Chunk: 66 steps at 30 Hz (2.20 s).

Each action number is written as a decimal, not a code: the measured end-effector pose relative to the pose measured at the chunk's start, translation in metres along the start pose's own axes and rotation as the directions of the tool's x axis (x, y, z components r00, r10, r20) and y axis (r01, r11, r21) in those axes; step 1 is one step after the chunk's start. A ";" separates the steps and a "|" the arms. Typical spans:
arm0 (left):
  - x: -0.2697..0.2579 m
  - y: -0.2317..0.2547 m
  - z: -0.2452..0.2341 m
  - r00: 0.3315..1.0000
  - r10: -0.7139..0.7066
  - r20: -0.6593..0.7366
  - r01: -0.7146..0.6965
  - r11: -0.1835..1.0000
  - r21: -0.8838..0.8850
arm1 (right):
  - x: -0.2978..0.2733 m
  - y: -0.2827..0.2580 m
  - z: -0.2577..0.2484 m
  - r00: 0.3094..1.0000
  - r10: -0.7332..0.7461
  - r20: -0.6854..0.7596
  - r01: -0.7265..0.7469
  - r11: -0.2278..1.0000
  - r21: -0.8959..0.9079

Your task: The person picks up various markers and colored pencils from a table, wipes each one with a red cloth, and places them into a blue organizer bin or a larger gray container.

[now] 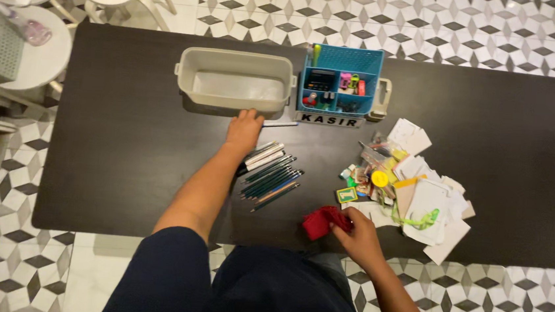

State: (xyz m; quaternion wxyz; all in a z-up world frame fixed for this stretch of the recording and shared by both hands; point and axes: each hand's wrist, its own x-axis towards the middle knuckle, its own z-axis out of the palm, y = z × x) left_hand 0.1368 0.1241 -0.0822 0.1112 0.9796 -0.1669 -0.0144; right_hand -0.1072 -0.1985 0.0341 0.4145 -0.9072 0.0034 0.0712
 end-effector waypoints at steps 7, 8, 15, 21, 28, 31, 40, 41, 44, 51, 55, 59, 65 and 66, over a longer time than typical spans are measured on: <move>-0.039 -0.009 -0.005 0.993 -0.088 -0.074 0.073 0.981 -0.182 | -0.022 0.021 0.017 0.991 0.134 0.024 -0.136 0.973 0.185; -0.045 -0.009 -0.010 0.989 -0.107 -0.103 0.080 0.967 -0.241 | -0.023 0.027 0.021 0.990 0.135 0.029 -0.138 0.971 0.194; -0.108 0.041 -0.047 0.992 0.033 -0.123 -0.104 0.769 -0.630 | -0.020 0.044 0.056 0.971 0.239 0.012 -0.222 0.883 0.413; -0.192 0.115 -0.085 0.983 0.166 0.072 -0.018 0.486 -0.874 | -0.004 -0.015 0.066 0.946 0.301 -0.119 -0.113 0.653 0.749; -0.215 0.142 -0.089 0.984 0.065 0.169 0.121 0.461 -0.879 | -0.021 -0.026 0.081 0.964 0.117 -0.240 0.193 0.316 0.929; -0.222 0.157 -0.087 0.976 0.069 0.205 0.154 0.443 -0.883 | -0.029 -0.041 0.072 0.962 0.131 -0.241 0.187 0.329 0.926; -0.249 0.195 -0.040 0.950 0.078 0.303 0.296 0.096 -0.950 | -0.045 -0.058 0.033 0.978 0.187 -0.092 -0.028 0.556 0.831; -0.253 0.199 -0.038 0.938 0.084 0.336 0.334 0.035 -0.942 | -0.044 -0.057 0.029 0.970 0.207 -0.127 -0.010 0.556 0.831; -0.263 0.205 -0.038 0.935 0.166 0.312 0.311 0.036 -0.950 | -0.043 -0.051 0.017 0.972 0.181 -0.153 0.066 0.412 0.909; -0.273 0.252 -0.035 0.932 0.046 0.360 0.363 -0.134 -0.922 | -0.089 -0.036 0.012 1.000 -0.006 -0.012 0.013 0.625 0.780; -0.288 0.280 -0.027 0.912 0.009 0.410 0.409 -0.108 -0.906 | -0.096 -0.013 -0.011 0.999 0.053 0.001 -0.034 0.619 0.785; -0.306 0.304 -0.022 0.965 0.050 0.258 0.262 -0.127 -0.957 | -0.082 0.018 -0.039 0.987 0.150 -0.060 0.013 0.293 0.956; -0.317 0.337 -0.051 0.977 -0.128 0.173 0.161 -0.097 -0.982 | -0.124 0.025 -0.046 0.997 -0.061 0.051 0.001 0.656 0.755; -0.317 0.344 -0.056 0.974 -0.150 0.172 0.158 -0.105 -0.982 | -0.137 0.020 -0.044 0.995 -0.053 0.079 -0.030 0.615 0.788</move>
